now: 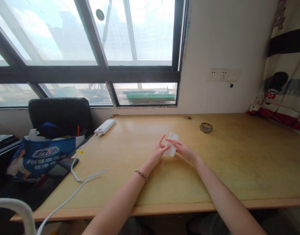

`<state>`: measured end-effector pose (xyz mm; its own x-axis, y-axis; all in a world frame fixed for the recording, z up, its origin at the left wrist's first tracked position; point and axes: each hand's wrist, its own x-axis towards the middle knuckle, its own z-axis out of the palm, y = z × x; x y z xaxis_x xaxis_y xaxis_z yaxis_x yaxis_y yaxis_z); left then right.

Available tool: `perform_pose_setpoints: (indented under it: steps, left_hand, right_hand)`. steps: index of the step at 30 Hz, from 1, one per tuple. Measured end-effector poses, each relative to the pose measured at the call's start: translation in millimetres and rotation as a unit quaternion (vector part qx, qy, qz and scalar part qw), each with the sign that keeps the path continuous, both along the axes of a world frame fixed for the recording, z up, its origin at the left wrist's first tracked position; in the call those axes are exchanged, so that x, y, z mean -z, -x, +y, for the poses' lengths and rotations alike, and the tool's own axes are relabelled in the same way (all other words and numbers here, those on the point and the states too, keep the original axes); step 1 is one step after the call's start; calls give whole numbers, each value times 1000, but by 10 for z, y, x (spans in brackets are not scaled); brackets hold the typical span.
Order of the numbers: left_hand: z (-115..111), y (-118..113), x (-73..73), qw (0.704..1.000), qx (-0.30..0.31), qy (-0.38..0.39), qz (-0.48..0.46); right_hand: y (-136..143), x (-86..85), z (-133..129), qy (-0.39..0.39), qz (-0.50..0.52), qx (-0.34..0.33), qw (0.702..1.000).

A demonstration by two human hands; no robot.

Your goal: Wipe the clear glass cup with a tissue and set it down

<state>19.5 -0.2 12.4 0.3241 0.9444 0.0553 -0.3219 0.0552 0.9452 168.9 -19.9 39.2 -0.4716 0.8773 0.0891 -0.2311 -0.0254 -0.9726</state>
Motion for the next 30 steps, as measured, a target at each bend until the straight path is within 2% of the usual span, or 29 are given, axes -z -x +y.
perform_pose_setpoints:
  steps: [11,19,25,30]
  left_hand:
    - [-3,1,-36,999,32,5,-15]
    - [-57,3,-104,995,97,17,-30]
    - [-84,-6,-61,992,126,23,-20]
    - [-70,9,-42,989,147,12,-15]
  right_hand:
    - [-48,47,91,-22,25,129,991]
    - [-48,33,89,0,33,131,991]
    - [-34,36,78,19,35,105,994]
    - [-73,35,112,10,67,147,987]
